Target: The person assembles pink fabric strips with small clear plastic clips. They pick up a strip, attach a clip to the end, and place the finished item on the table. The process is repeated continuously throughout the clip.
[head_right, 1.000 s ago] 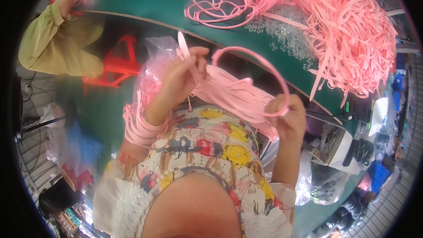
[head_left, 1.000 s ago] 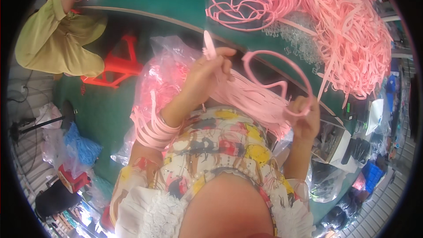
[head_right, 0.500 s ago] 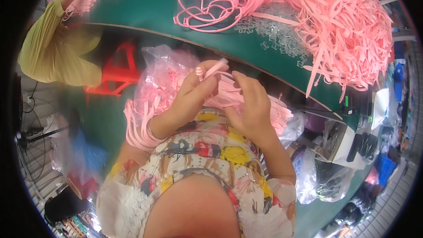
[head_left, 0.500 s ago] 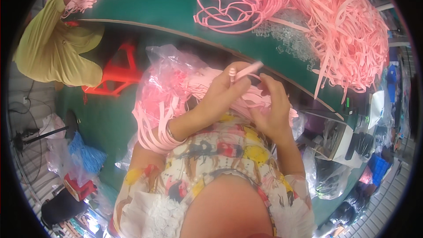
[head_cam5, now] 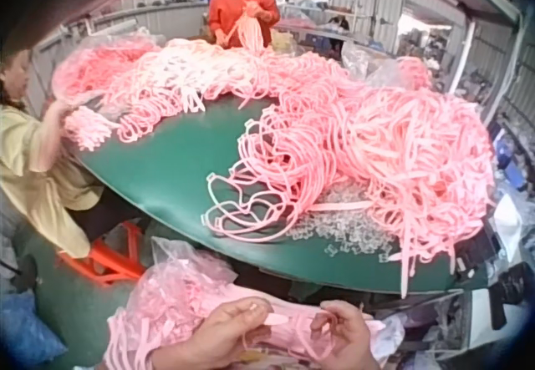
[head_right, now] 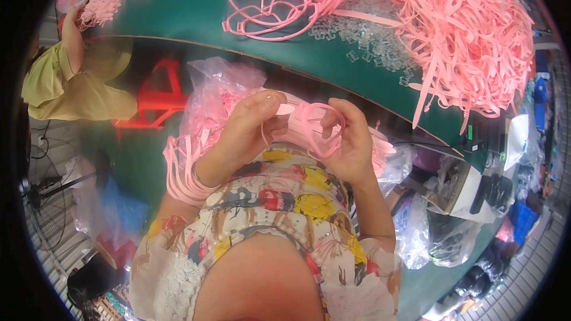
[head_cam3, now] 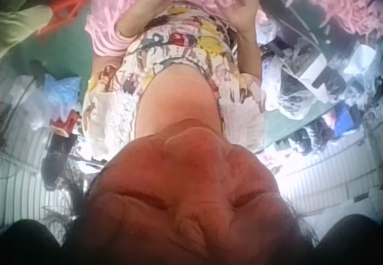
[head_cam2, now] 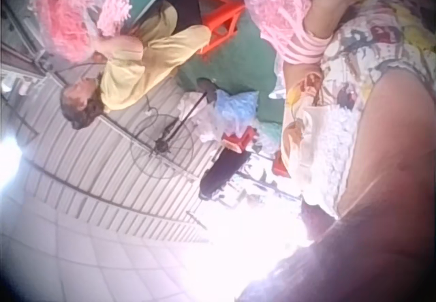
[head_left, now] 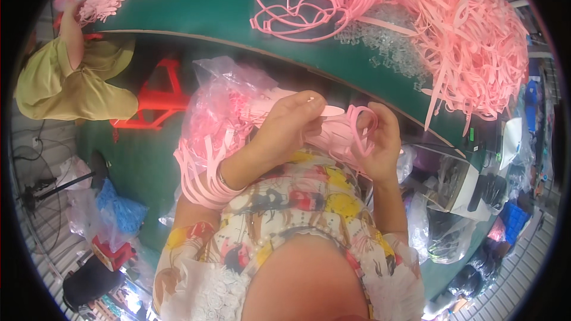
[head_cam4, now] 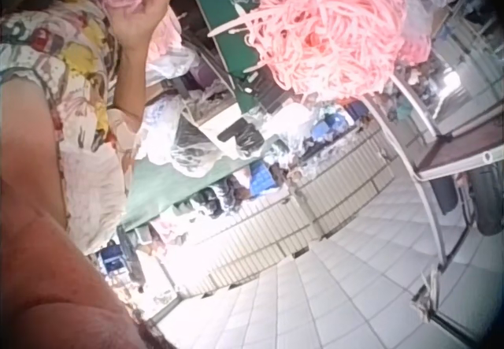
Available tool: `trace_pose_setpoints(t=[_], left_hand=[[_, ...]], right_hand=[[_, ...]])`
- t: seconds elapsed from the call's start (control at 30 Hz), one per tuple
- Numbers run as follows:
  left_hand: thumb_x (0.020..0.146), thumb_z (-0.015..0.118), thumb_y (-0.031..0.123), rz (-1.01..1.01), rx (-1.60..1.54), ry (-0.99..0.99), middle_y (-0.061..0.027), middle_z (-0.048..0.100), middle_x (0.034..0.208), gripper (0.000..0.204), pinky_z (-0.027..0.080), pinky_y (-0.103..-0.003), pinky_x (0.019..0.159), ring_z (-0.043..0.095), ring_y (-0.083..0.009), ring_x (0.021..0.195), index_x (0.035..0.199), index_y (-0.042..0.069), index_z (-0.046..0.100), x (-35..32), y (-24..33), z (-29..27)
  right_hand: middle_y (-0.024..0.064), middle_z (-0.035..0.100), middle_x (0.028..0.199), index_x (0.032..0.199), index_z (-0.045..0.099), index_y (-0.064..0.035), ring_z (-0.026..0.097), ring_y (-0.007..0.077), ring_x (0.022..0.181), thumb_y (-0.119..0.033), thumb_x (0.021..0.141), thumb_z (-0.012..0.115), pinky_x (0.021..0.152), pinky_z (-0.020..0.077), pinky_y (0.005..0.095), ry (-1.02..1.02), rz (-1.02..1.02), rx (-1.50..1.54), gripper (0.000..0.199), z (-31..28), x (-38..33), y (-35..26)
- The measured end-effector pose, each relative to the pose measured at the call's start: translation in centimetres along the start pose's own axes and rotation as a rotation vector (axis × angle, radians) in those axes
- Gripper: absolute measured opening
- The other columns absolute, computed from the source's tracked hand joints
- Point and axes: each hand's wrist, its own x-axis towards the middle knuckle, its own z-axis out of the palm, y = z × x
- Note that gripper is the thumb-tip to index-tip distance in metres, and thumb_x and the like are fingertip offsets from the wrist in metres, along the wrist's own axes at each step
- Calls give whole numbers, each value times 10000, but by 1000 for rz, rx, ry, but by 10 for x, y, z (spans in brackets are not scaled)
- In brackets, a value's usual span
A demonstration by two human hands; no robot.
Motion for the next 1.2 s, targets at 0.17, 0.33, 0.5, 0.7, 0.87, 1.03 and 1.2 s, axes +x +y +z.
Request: trace_pose_setpoints(t=[0.17,0.33,0.5,0.7,0.87,1.03,1.2], left_hand=[[923,561,218,-40,0,45,54,479,743,149,333,-212,559,412,-37,636,897,72,550,0,2,16],[916,566,219,-69,28,-33,-33,572,900,207,449,-273,727,554,-135,831,1004,31,565,2,-3,9],[878,596,193,152,390,6,10,527,752,195,390,-226,598,495,-79,691,937,7,605,4,1,8],[863,582,112,492,1090,53,-54,548,733,215,424,-320,632,524,-154,720,1005,-38,643,4,12,8],[854,560,86,642,1254,112,-91,561,722,214,420,-329,593,532,-197,665,1016,-18,650,5,2,9],[857,558,148,754,1393,117,-141,597,957,219,486,-361,648,606,-295,735,1009,15,646,3,-1,9],[909,484,127,561,1003,28,-125,545,1178,262,477,-262,710,578,-122,853,1004,-61,641,-9,17,-6]], right_hand=[[43,496,894,1287,398,4,469,116,800,47,632,691,703,406,252,-23,40,8,719,3,-2,6],[45,509,876,1256,447,-6,480,117,741,13,637,726,654,406,232,-1,-8,-264,680,7,-2,13],[93,551,900,1186,530,-4,529,162,724,-21,624,746,609,430,258,3,-169,-534,603,3,10,1],[138,582,969,1185,535,-9,569,262,790,-143,615,771,656,439,349,-69,-237,-751,631,-2,16,-4],[133,580,978,1177,515,-19,555,303,834,-205,641,745,737,409,391,-145,-247,-973,613,18,24,-40],[128,555,873,1118,524,-29,549,307,770,-153,662,699,664,408,389,-159,-143,-956,504,30,27,-31],[108,518,763,1022,564,-36,530,279,694,-124,665,691,607,415,366,-266,-61,-856,389,17,33,-46]])
